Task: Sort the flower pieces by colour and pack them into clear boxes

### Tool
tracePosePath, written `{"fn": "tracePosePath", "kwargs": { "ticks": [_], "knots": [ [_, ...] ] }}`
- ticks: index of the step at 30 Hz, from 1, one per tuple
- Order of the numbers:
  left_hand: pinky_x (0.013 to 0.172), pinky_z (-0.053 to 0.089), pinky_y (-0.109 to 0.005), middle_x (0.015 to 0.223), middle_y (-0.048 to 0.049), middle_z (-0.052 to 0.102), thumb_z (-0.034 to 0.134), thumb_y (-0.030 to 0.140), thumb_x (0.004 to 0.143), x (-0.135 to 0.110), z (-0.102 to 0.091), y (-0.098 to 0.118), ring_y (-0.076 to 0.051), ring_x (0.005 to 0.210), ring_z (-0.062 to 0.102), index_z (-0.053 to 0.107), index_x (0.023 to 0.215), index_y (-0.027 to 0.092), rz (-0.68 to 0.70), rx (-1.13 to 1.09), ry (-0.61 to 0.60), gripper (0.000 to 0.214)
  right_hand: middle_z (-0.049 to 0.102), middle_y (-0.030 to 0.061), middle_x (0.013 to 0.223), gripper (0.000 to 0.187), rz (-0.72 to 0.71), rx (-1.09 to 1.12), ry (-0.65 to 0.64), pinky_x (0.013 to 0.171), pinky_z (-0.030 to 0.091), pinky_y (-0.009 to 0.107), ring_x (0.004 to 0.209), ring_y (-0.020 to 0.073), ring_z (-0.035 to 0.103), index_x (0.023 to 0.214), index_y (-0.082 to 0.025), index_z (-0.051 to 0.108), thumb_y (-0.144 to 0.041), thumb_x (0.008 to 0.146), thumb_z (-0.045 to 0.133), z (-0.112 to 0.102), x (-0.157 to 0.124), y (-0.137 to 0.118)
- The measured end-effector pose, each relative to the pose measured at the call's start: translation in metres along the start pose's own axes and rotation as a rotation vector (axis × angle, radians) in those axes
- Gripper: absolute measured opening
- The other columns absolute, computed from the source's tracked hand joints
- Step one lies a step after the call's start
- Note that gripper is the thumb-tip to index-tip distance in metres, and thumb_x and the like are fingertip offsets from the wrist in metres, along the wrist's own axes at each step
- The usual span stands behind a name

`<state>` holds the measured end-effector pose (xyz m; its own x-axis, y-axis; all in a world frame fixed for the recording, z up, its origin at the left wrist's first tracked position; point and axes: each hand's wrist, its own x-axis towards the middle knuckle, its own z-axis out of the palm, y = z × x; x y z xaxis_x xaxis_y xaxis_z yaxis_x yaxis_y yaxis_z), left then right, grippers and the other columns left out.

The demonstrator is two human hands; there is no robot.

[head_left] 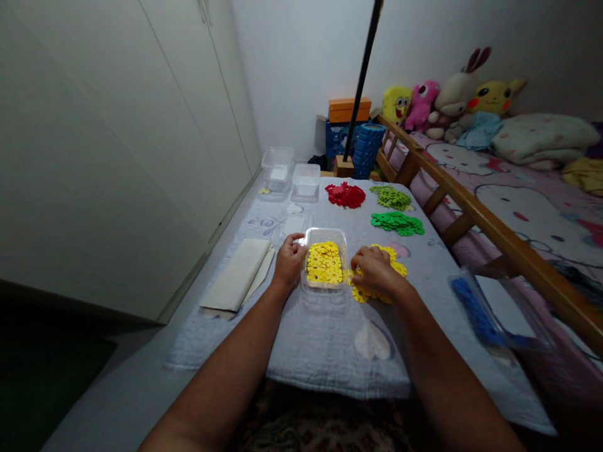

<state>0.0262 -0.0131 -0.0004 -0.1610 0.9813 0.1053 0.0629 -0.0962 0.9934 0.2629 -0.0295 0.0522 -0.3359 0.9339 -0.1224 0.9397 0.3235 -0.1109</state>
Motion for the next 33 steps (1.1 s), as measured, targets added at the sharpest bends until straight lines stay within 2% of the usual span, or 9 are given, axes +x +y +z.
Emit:
{"fn": "tracePosePath", "kwargs": {
  "ticks": [4,8,13,15,17,19,24,29,33],
  "knots": [
    [0.053,0.028,-0.021,0.057,0.0103,0.036,0.062,0.031,0.077,0.001,0.0,-0.001,-0.01,0.051,0.034,0.06,0.113,0.018,-0.004,-0.008,0.001,0.037,0.069,0.0081,0.109,0.015,0.015,0.08,0.027,0.088,0.036,0.035,0.108,0.0275,0.054,0.092,-0.024,0.077,-0.025,0.077,0.075,0.002,0.003,0.005],
    [0.053,0.028,-0.021,0.057,0.0102,0.037,0.061,0.031,0.078,0.001,0.0,-0.003,-0.01,0.051,0.034,0.06,0.112,0.018,0.003,-0.008,0.0,0.036,0.072,0.0042,0.093,0.004,-0.03,0.286,0.073,0.081,0.039,0.032,0.095,0.0221,0.059,0.082,-0.022,0.071,-0.021,0.08,0.067,-0.003,0.003,0.027],
    [0.053,0.028,-0.021,0.057,0.0103,0.036,0.061,0.03,0.078,0.001,0.0,-0.004,-0.01,0.05,0.034,0.061,0.112,0.019,0.0,-0.015,0.006,0.036,0.07,0.0009,0.08,0.009,0.058,0.575,0.259,0.07,0.041,0.029,0.076,0.0178,0.061,0.077,-0.021,0.065,-0.027,0.083,0.066,-0.025,0.004,0.039],
    [0.053,0.028,-0.021,0.056,0.0105,0.036,0.061,0.029,0.078,0.001,0.001,-0.003,-0.01,0.05,0.033,0.061,0.112,0.019,-0.011,-0.013,0.007,0.036,0.071,0.0015,0.082,0.006,0.059,0.6,0.315,0.072,0.041,0.029,0.078,0.018,0.063,0.079,-0.021,0.065,-0.025,0.083,0.066,-0.036,0.009,0.027],
    [0.052,0.028,-0.021,0.056,0.0106,0.036,0.061,0.028,0.077,0.002,0.001,-0.003,-0.01,0.049,0.033,0.061,0.112,0.019,-0.02,-0.012,0.01,0.036,0.073,0.0021,0.085,0.001,0.017,0.546,0.3,0.077,0.04,0.03,0.082,0.0184,0.065,0.084,-0.02,0.066,-0.021,0.083,0.066,-0.045,0.018,0.007],
    [0.052,0.027,-0.021,0.055,0.0108,0.037,0.062,0.028,0.077,0.002,0.001,-0.004,-0.01,0.049,0.033,0.061,0.111,0.019,-0.02,-0.018,0.013,0.036,0.075,0.0029,0.089,0.006,-0.013,0.43,0.254,0.083,0.037,0.033,0.087,0.0196,0.066,0.089,-0.02,0.068,-0.018,0.085,0.066,-0.05,0.029,-0.016],
    [0.051,0.028,-0.021,0.056,0.0105,0.039,0.061,0.029,0.077,0.002,0.001,-0.006,-0.01,0.049,0.035,0.059,0.11,0.019,-0.003,-0.038,-0.004,0.034,0.078,0.0066,0.1,0.014,0.029,0.149,0.165,0.085,0.029,0.036,0.102,0.0239,0.065,0.096,-0.022,0.071,-0.019,0.091,0.058,-0.041,0.062,-0.061],
    [0.051,0.029,-0.021,0.056,0.0108,0.04,0.062,0.03,0.078,0.002,0.002,-0.006,-0.01,0.049,0.037,0.058,0.11,0.02,-0.019,-0.072,-0.014,0.034,0.077,0.0111,0.107,0.023,0.068,0.048,0.125,0.084,0.027,0.037,0.104,0.0257,0.064,0.105,-0.021,0.071,-0.019,0.096,0.05,-0.024,0.078,-0.074],
    [0.052,0.029,-0.021,0.056,0.0109,0.038,0.062,0.03,0.077,0.002,0.002,-0.004,-0.01,0.049,0.035,0.059,0.11,0.02,-0.023,-0.052,-0.004,0.035,0.077,0.0129,0.105,0.025,0.07,0.055,0.181,0.085,0.028,0.039,0.104,0.0273,0.063,0.109,-0.021,0.072,-0.019,0.095,0.051,-0.023,0.077,-0.07]
  ]
}}
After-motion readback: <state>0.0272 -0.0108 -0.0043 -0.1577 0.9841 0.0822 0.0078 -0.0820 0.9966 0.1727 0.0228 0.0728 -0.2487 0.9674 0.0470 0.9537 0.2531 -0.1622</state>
